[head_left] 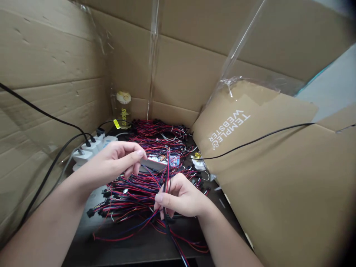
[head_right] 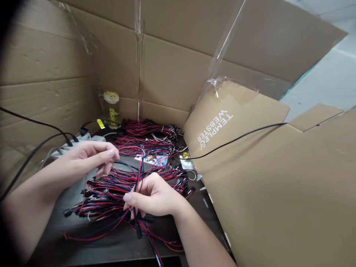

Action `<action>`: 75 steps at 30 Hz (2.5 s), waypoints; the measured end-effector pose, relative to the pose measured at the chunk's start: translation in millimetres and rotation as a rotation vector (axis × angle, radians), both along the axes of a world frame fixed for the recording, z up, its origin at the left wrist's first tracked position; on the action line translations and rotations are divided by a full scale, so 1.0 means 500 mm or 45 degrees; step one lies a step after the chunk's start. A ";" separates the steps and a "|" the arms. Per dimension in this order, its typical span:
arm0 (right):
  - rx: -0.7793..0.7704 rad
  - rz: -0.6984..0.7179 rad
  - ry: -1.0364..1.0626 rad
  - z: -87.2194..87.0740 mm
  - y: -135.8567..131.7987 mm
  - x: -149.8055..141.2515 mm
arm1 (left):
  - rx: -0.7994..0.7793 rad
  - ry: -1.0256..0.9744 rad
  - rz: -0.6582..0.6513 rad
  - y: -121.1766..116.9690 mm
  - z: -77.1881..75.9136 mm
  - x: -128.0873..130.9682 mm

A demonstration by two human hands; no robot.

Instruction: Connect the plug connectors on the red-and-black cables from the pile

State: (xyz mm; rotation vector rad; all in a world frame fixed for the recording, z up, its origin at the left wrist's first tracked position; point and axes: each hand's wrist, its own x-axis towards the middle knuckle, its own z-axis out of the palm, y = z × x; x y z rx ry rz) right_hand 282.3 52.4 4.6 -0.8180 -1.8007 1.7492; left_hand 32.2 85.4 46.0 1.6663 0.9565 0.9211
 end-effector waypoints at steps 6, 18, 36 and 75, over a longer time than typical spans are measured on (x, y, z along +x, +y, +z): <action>-0.039 0.084 0.011 0.004 -0.004 -0.003 | 0.088 0.027 0.049 -0.005 0.039 0.035; 0.031 -0.265 0.060 0.011 0.011 -0.002 | 0.160 0.143 0.094 -0.004 0.064 0.069; 0.029 -0.664 0.169 0.012 0.045 0.008 | -0.031 -0.149 0.152 -0.031 0.000 -0.026; -0.491 -0.938 0.436 0.024 0.071 0.026 | -0.557 -0.925 0.084 -0.126 -0.033 -0.106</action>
